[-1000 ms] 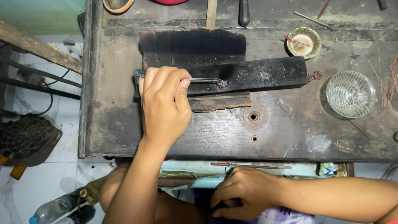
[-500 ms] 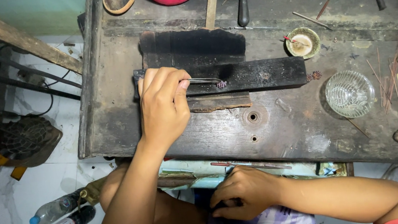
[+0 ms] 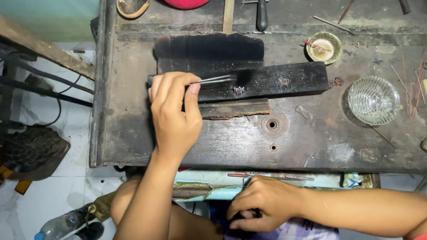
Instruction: Soldering small decorative components onto a jewelry piece using a torch and tweezers
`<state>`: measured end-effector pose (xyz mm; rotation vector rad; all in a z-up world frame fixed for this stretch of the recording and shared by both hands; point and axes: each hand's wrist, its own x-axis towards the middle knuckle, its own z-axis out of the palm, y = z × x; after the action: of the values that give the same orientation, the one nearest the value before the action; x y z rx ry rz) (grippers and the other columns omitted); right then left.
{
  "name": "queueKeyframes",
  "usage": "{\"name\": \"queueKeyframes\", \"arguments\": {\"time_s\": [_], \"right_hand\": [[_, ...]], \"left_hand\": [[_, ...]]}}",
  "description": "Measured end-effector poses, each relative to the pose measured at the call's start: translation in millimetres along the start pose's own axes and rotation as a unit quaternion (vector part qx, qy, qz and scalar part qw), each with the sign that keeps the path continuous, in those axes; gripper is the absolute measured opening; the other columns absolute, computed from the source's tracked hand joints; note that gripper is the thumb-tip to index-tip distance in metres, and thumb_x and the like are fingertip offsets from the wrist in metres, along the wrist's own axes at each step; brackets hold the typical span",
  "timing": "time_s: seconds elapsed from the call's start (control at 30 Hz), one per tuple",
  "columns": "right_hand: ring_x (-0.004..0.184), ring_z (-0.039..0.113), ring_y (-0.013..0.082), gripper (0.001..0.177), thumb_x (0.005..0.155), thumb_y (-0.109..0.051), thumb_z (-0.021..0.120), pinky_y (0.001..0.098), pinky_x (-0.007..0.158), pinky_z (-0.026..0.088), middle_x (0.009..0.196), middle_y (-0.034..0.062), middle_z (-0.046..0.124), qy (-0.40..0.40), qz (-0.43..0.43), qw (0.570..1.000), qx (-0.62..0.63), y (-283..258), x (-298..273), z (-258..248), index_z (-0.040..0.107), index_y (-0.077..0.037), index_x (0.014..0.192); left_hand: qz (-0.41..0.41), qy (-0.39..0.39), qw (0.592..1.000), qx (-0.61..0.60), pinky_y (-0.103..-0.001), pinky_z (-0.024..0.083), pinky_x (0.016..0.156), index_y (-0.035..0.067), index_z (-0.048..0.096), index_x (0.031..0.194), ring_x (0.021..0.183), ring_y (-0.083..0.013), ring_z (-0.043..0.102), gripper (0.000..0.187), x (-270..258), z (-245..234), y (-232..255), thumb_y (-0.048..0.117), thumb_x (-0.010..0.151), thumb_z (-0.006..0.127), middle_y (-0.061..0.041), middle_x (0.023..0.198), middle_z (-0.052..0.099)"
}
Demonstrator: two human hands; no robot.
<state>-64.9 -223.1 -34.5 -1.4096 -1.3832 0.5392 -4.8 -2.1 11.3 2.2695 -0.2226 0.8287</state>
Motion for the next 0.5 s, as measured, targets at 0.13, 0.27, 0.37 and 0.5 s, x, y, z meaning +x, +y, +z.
{"name": "queueKeyframes", "arguments": {"time_s": [0.13, 0.27, 0.37, 0.5], "right_hand": [[0.05, 0.061, 0.0211, 0.013, 0.099, -0.018, 0.071, 0.0324, 0.047, 0.047, 0.067, 0.0029, 0.061, 0.016, -0.013, 1.0, -0.006, -2.4, -1.3, 1.5, 0.07, -0.005, 0.1], [0.06, 0.066, 0.0293, 0.022, 0.102, -0.022, 0.066, 0.0381, 0.05, 0.05, 0.083, 0.0096, 0.07, 0.035, -0.028, 0.993, -0.111, -41.6, 7.3, -19.7, 0.07, -0.001, 0.108], [0.08, 0.074, 0.0303, 0.021, 0.1, -0.019, 0.064, 0.0372, 0.074, 0.06, 0.094, 0.0124, 0.075, 0.161, -0.001, 0.97, -0.185, -74.3, 1.5, -47.0, 0.071, 0.0, 0.106], [0.111, 0.064, 0.0362, 0.03, 0.09, -0.013, 0.08, 0.0468, 0.103, 0.052, 0.116, 0.0206, 0.065, 0.421, 0.149, 0.791, -0.418, -72.1, -57.1, -86.3, 0.068, 0.002, 0.113]], "left_hand": [[0.005, 0.08, 0.996, -0.044, -0.037, 0.052, 0.075, -0.002, 0.065, 0.107, 0.09, -0.03, 0.059, 0.017, -2.6, -5.3, 5.5, 0.006, 0.108, 0.05, -0.014, 0.098, 0.066], [-0.022, 0.095, 0.994, -0.056, -0.032, 0.053, 0.076, -0.001, 0.066, 0.11, 0.088, -0.0254, 0.064, 0.013, -12.0, -12.9, 6.5, 0.004, 0.107, 0.055, -0.014, 0.101, 0.066], [-0.021, 0.101, 0.992, -0.072, -0.03, 0.054, 0.072, -0.003, 0.067, 0.109, 0.083, -0.0226, 0.064, 0.008, -20.6, -18.6, 10.2, 0.0, 0.105, 0.061, -0.016, 0.101, 0.067], [-0.051, 0.102, 0.988, -0.106, -0.028, 0.045, 0.064, -0.003, 0.068, 0.104, 0.068, -0.0172, 0.052, 0.005, -38.5, -21.5, 17.5, 0.0, 0.102, 0.065, -0.016, 0.096, 0.068]]}}
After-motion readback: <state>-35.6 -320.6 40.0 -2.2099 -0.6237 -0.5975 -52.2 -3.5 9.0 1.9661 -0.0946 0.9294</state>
